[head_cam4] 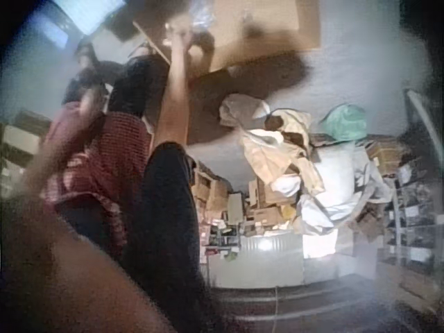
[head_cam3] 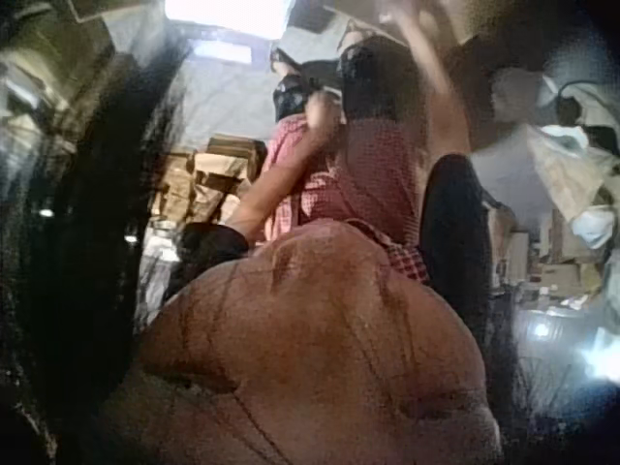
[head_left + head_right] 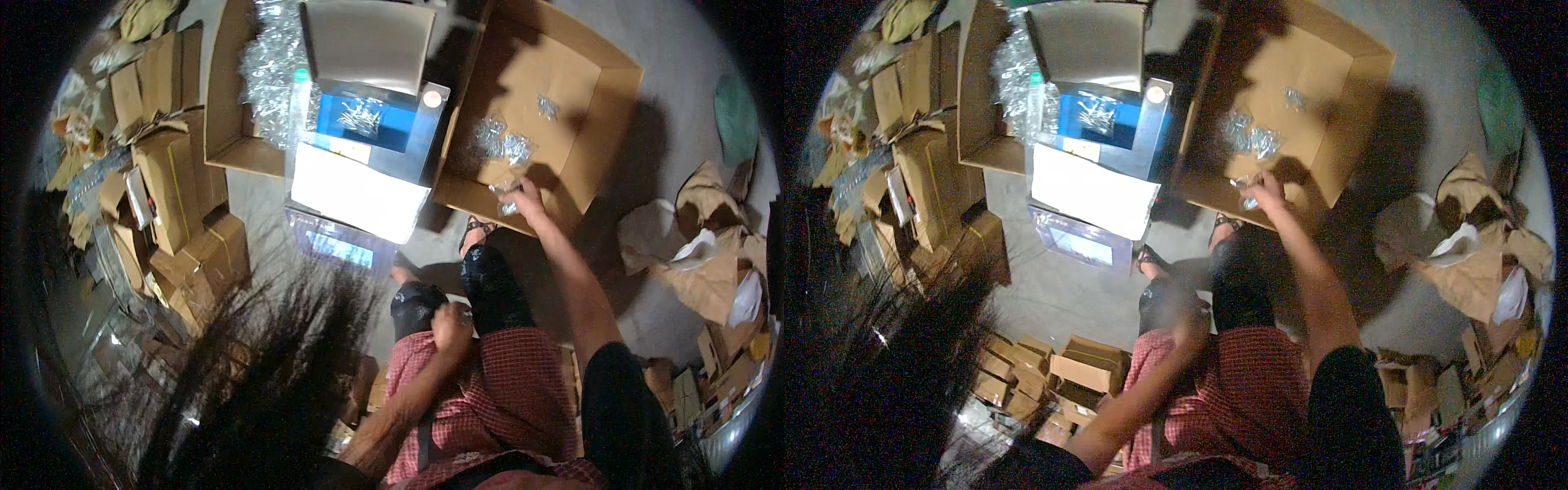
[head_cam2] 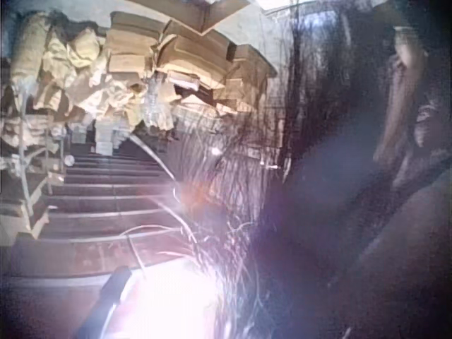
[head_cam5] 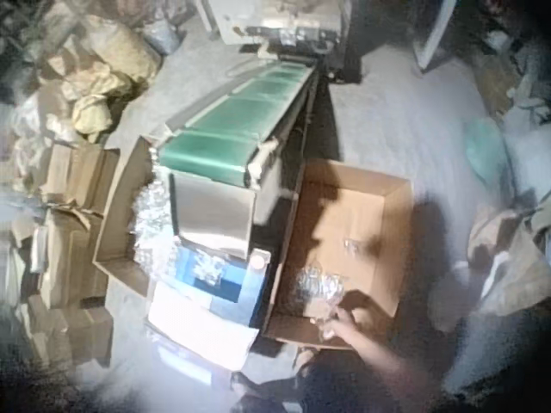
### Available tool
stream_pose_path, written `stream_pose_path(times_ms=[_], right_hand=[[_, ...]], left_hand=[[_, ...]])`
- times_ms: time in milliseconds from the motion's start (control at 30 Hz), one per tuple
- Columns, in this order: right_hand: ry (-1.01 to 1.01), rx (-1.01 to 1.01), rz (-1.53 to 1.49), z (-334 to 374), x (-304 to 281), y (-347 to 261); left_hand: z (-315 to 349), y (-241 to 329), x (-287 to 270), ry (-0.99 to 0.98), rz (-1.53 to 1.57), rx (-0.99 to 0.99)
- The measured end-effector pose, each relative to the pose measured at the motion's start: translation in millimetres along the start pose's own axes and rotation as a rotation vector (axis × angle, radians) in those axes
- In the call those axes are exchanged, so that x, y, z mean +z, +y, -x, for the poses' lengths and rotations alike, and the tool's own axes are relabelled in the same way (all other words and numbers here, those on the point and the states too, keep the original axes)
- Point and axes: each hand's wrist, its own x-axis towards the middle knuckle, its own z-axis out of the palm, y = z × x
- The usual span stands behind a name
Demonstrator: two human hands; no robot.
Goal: The person handles small plastic bags containing metal screws, checks the contents, and uses a machine control panel to manage a packaging process.
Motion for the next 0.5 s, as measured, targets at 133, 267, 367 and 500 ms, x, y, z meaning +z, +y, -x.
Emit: stream_pose_path(times_ms=[133,267,367,500], right_hand=[[-0.208,0.075,-0.333,84,-43,-76],[-0.33,0.044,-0.527,126,-70,-96],[-0.329,-0.033,-0.597,151,-74,-116],[-0.305,-0.169,-0.666,198,-69,-155]], left_hand=[[-40,43,-83,0.306,0.066,0.048],[-93,136,-214,0.569,-0.142,0.296],[-123,136,-239,0.568,-0.207,0.337],[-97,167,-249,0.61,-0.443,0.464]])
